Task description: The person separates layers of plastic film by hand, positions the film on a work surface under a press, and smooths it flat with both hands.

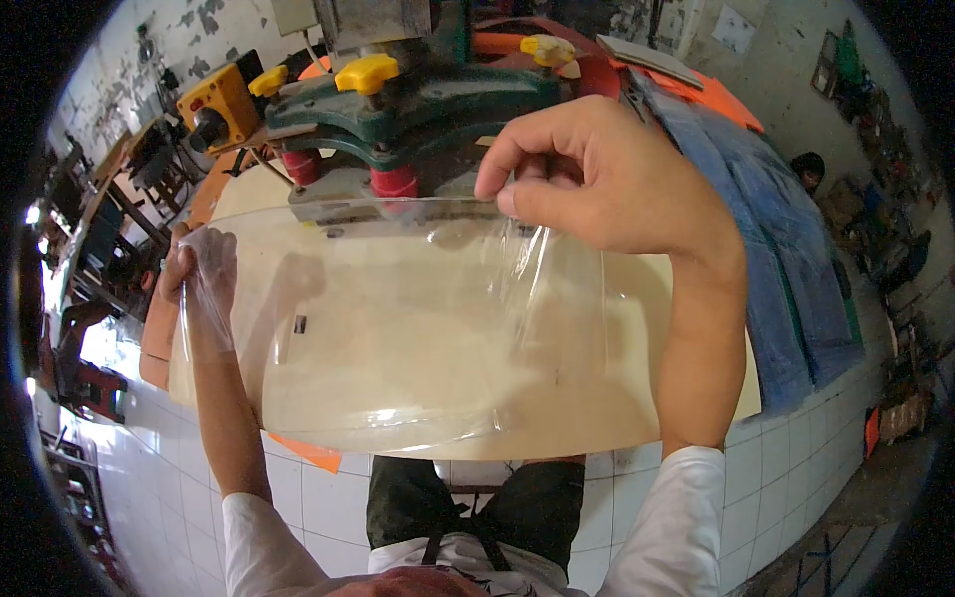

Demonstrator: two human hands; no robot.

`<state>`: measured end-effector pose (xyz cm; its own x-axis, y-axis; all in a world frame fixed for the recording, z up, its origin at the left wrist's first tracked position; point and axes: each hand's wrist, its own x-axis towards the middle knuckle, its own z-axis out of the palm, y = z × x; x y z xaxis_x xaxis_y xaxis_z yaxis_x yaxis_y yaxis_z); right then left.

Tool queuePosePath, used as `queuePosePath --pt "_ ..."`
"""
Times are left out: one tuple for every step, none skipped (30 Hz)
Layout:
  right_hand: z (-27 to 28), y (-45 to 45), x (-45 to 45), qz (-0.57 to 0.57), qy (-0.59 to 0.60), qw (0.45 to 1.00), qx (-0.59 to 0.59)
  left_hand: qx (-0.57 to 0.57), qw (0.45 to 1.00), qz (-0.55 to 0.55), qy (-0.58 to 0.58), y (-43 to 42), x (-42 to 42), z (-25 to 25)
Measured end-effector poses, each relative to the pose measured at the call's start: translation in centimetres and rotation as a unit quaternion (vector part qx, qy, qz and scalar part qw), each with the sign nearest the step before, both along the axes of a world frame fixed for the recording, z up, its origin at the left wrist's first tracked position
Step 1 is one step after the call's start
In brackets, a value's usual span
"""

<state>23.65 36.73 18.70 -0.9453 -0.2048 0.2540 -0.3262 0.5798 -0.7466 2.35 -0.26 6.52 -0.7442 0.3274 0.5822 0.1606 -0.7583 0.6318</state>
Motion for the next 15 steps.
queuePosePath --pt "0.0 0.0 0.0 -0.005 0.001 1.000 0.028 0.004 1.000 -0.014 0.018 0.1 -0.1 0.0" --pt "-0.1 0.0 0.0 -0.011 0.001 0.998 0.056 0.007 0.999 -0.028 0.036 0.1 -0.1 0.0" --pt "0.0 -0.1 0.0 -0.010 0.002 0.998 0.056 0.007 0.999 -0.028 0.036 0.2 -0.1 0.0" --pt "0.2 -0.3 0.0 -0.016 0.007 0.995 0.101 0.009 0.999 -0.024 0.037 0.2 -0.2 -0.1" --pt "0.3 -0.4 0.0 -0.022 0.011 0.989 0.145 0.012 0.999 -0.020 0.037 0.2 -0.2 -0.2" --pt "0.0 -0.3 -0.3 -0.022 0.011 0.989 0.145 0.011 0.999 -0.020 0.037 0.2 -0.3 -0.3" --pt "-0.8 -0.1 -0.7 -0.010 0.080 0.983 0.164 0.011 0.999 -0.018 0.029 0.1 -0.4 -0.4" --pt "-1.2 0.0 -1.0 0.002 0.148 0.972 0.182 0.011 1.000 -0.015 0.021 0.0 -0.4 -0.5" --pt "-1.3 -0.1 -1.1 0.002 0.148 0.972 0.182 0.011 1.000 -0.015 0.021 0.0 -0.4 -0.4" --pt "-1.4 -0.3 -1.2 0.001 0.114 0.980 0.161 0.012 0.999 -0.022 0.022 0.1 -0.3 -0.4" --pt "-1.4 -0.5 -1.3 -0.001 0.081 0.987 0.139 0.013 0.999 -0.029 0.024 0.2 -0.2 -0.4" --pt "-1.4 -0.8 -1.3 -0.001 0.082 0.987 0.139 0.014 0.999 -0.029 0.024 0.2 -0.2 -0.3" --pt "-1.4 -1.2 -1.4 0.004 0.063 0.987 0.150 0.012 0.999 -0.033 0.021 0.3 -0.1 -0.4" --pt "-1.4 -1.6 -1.5 0.008 0.043 0.986 0.160 0.010 0.999 -0.038 0.017 0.3 -0.1 -0.4" --pt "-1.5 -1.8 -1.7 0.008 0.043 0.986 0.160 0.010 0.999 -0.038 0.018 0.3 -0.1 -0.3"
